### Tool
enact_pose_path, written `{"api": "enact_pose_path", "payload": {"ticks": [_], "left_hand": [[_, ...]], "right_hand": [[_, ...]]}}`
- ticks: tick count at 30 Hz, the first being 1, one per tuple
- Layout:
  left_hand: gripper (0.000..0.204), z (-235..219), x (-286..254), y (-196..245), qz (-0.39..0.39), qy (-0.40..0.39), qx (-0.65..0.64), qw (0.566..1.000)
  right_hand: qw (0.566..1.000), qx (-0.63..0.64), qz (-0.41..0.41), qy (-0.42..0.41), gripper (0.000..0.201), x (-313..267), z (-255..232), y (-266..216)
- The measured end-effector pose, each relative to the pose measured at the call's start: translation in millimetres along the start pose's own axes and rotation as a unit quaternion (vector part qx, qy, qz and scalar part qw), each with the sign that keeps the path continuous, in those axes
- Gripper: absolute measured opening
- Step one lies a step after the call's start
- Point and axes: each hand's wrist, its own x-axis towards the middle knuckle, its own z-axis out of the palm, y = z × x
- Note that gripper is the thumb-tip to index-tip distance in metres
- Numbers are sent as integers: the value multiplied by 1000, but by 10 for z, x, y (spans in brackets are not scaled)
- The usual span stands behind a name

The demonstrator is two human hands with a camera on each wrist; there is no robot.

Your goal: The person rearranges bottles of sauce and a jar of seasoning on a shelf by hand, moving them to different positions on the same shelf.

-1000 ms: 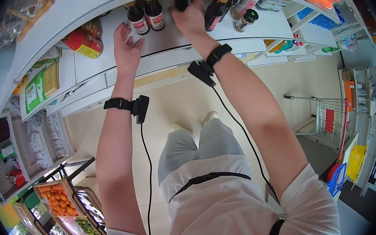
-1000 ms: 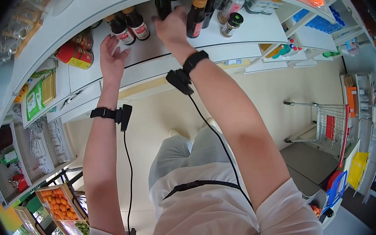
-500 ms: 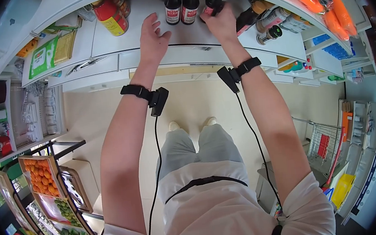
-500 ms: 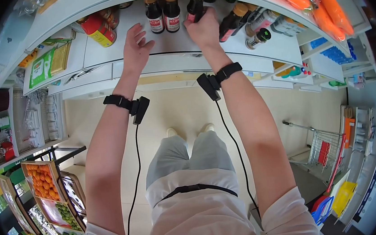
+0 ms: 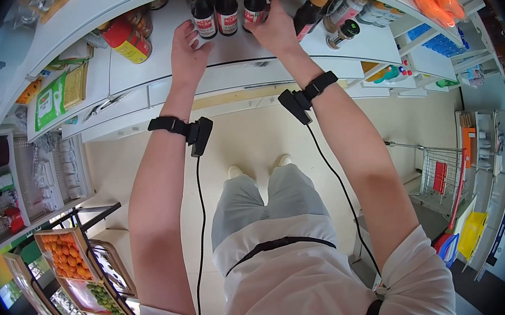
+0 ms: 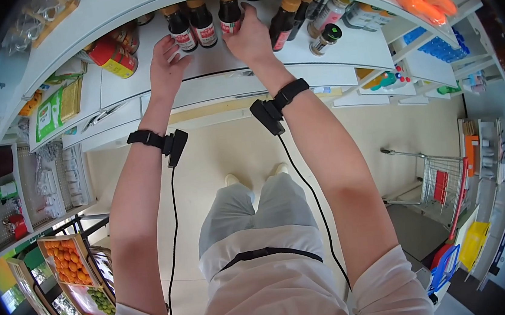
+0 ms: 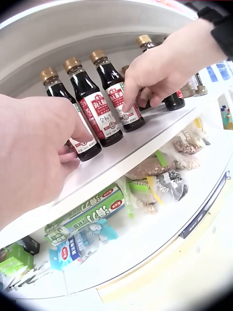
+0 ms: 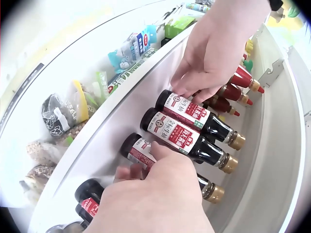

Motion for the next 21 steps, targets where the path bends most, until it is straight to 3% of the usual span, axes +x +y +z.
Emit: {"api": "enact_pose_path", "payload": {"ticks": [12,18,20,21], "left_hand": [[68,31,77,-39,-8,-13,-21,1000],[50,-44,-105,-109,19,39,-5,999],[48,3,-251,-50,20,40,14,999],[46,23,-327,-18,16,45,36,998]], "right_hand": [[999,-6,-7,-40,72,93,120,72],[998,42,7,-48,67,-514,-243,67],[997,53,-61,3,67,-743,-497,177],[997,53,-57,7,67,-786,-671,215]]}}
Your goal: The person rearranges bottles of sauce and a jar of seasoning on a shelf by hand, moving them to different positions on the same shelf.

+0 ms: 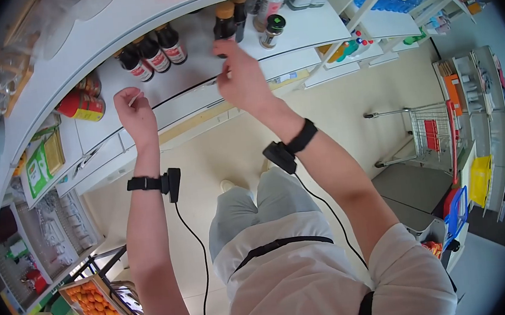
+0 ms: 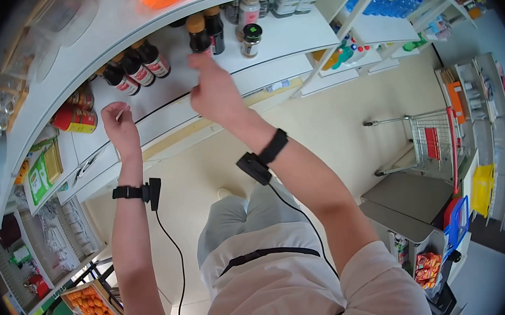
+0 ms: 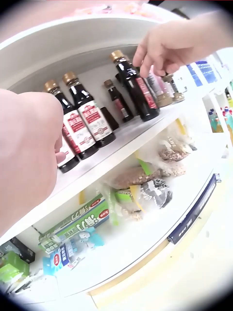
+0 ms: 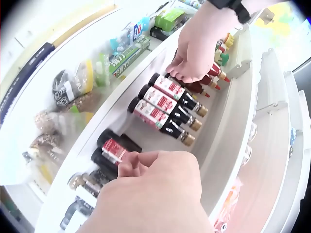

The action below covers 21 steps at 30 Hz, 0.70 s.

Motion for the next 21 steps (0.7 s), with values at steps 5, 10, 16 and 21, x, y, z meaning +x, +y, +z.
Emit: {"api": "enact_pose_path", "payload": {"ticks": [5,10,16,21], "left_hand": [[45,642,-219,341,99,-60,-16,993],[49,1471,-241,736,87,-91,-54,991],[60,1767,-80,858,7,-119,39,992],[67,1700,-78,894,-14,-135,45,990]], "right_hand": [[995,-76,18,63,65,126,-600,134],[988,-64,142,-21,67,533,-540,317],[971,-41,227,-67,67,691,-378,397],[980,-26,190,-62,59,679,-201,630]]}}
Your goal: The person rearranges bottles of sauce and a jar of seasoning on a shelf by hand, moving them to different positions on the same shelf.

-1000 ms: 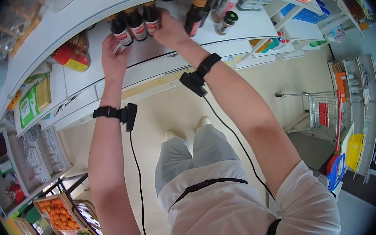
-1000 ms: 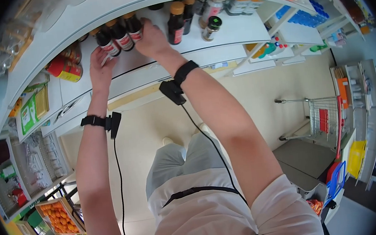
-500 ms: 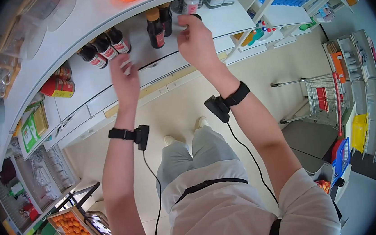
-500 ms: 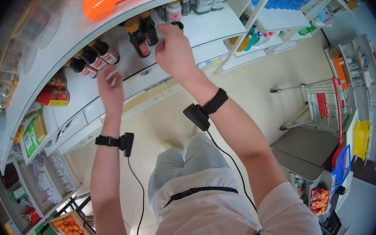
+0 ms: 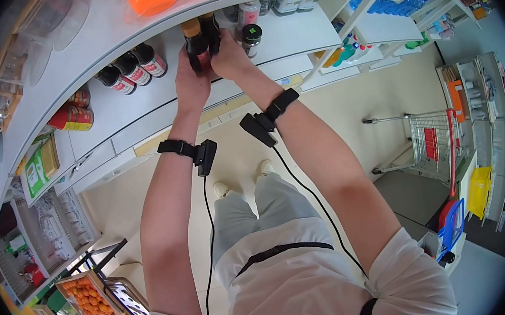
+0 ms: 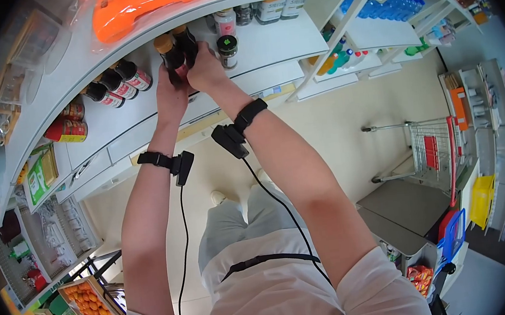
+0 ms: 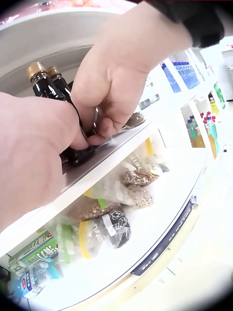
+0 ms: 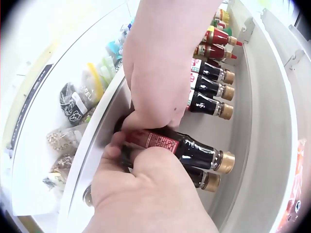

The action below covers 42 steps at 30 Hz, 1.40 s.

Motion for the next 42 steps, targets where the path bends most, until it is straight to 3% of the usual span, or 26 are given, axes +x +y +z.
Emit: {"api": "enact_pose_path", "payload": {"ticks": [11,15,18,19,24,26,28,32,35,39,42], "left_hand": [[72,-215,-182,-350,48,46,-117,991],[71,-326,-212,-365,48,50,-87,994],[71,-319,-211,-441,51,59,-85,993],[71,-316,-221,-441,53,63,-84,993],[73,-312,-316,-403,25,68,-114,991],[74,-294,-359,-386,76,104,-104,986],[74,-282,-418,-360,101,131,-102,981],[75,-243,-580,-310,92,151,-111,978],[73,-188,-671,-333,90,171,-133,972],[72,-210,-794,-293,83,174,-131,973],[73,-209,-856,-321,82,174,-144,971]], "right_hand": [[997,22,-69,8,47,-162,347,-143],[997,51,-52,-18,47,-201,420,-187],[997,-5,-79,-19,49,-222,402,-125],[997,-7,-80,-20,49,-266,366,-94],[966,-12,-233,113,37,-655,-226,154],[969,5,-199,146,38,-678,-606,128],[947,-21,-235,219,30,-521,-902,193],[956,-48,-193,215,31,-47,-1245,203],[953,-167,-174,181,47,196,-1335,62],[912,-231,-289,176,56,527,-1347,36],[911,-245,-295,152,52,648,-1375,8]]}}
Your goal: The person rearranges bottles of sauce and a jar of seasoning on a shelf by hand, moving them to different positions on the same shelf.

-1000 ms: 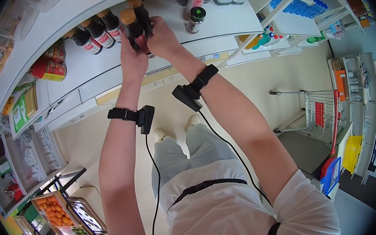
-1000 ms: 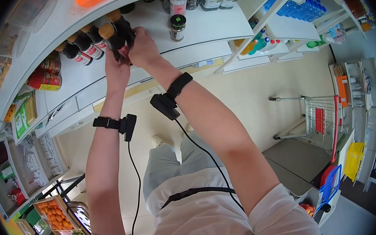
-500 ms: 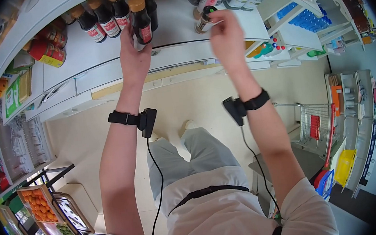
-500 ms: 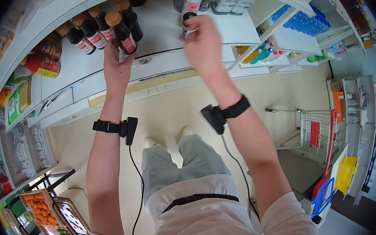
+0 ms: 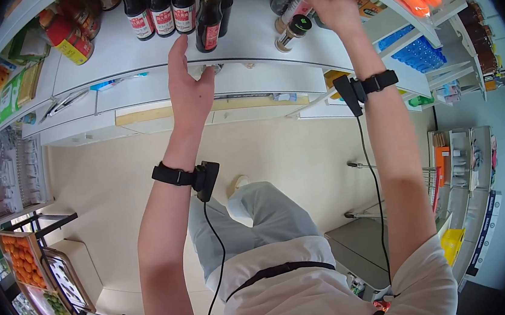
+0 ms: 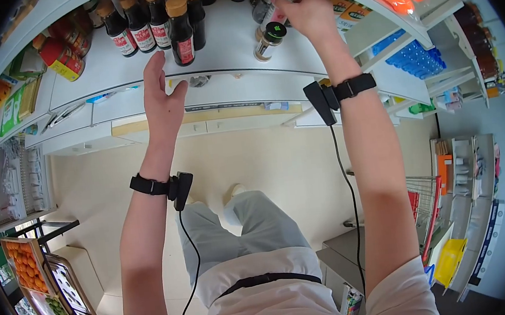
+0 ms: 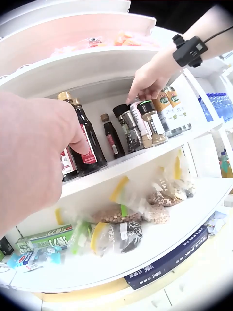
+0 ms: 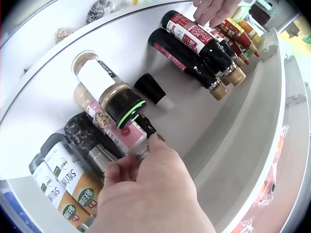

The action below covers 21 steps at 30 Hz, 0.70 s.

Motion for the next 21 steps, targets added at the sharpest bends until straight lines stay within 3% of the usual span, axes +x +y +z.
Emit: {"api": "enact_pose_path", "payload": {"ticks": [6,10,13,18,21], "left_hand": [[73,-55,-68,35,-1,11,4,1000],[69,-51,-78,54,-3,20,7,1000],[72,-39,-55,28,-10,21,-16,1000],[72,-98,-44,60,-31,19,-17,999],[71,-166,-31,31,-10,25,0,1000]], "right_hand": [[998,-58,-36,2,46,13,-51,63],[998,-63,9,-8,47,-21,-89,115],[976,-149,-104,121,46,-97,-120,-1],[973,-111,-195,47,44,-25,16,-559],[927,-329,-178,-2,39,407,519,-589]]}}
